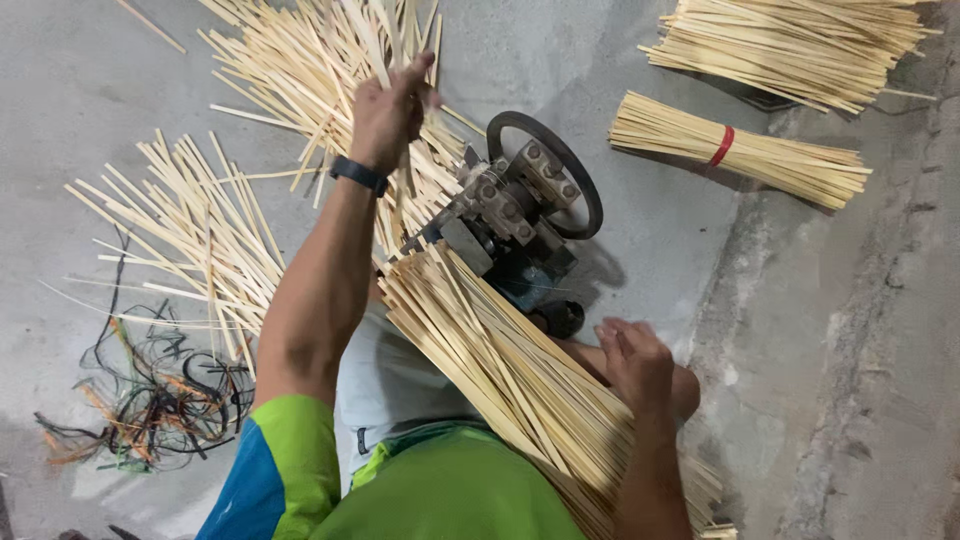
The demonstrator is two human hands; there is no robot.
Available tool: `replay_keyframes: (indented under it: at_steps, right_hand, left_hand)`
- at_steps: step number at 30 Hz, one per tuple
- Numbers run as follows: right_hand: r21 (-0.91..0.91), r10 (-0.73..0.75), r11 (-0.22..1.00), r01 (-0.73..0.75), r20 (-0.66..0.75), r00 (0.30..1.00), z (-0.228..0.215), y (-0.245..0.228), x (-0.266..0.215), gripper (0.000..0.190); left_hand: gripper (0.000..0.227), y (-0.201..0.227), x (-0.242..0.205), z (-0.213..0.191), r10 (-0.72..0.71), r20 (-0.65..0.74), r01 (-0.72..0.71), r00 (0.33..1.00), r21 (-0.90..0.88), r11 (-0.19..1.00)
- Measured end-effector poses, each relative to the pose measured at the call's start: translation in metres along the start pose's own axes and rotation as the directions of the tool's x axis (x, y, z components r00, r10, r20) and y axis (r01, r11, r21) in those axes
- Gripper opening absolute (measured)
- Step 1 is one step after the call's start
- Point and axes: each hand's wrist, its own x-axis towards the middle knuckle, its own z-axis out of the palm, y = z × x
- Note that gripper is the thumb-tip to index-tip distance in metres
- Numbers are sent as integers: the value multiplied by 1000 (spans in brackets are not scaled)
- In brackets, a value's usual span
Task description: The person thins bamboo strips by pulling them through a machine one by one, while holding the remaining bundle of strips.
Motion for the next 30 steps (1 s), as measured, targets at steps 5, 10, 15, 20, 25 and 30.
replay_keyframes:
  at_steps: [5, 10, 15, 20, 25, 30]
  right_hand:
    - [-216, -525, 851, 479, -300, 797, -43, -68, 43, 30]
    - [-565, -790, 613, 551, -439, 429, -87, -159, 93, 50]
    - [-531, -851, 513, 674, -217, 478, -106, -161, 92, 29]
    - [-428, -848, 524, 736, -182, 498, -91, -121, 92, 44]
    - [-569, -846, 533, 626, -384, 371, -78, -115, 70, 34]
    - [-569, -819, 574, 589, -408, 404, -83, -107, 59, 27]
  left_hand:
    - [34, 58, -41, -7, 289, 240, -289, 927, -38, 957]
    - [39, 72, -108, 30, 133, 644, -141, 754, -39, 989]
    - [38, 81, -155, 52, -60, 762, 27, 645, 56, 998]
    - [41, 92, -154, 55, -224, 786, 126, 577, 185, 975]
    - [44, 92, -158, 78, -204, 881, 12, 428, 220, 975]
    - [45, 67, -154, 86, -216, 893, -28, 394, 247, 969]
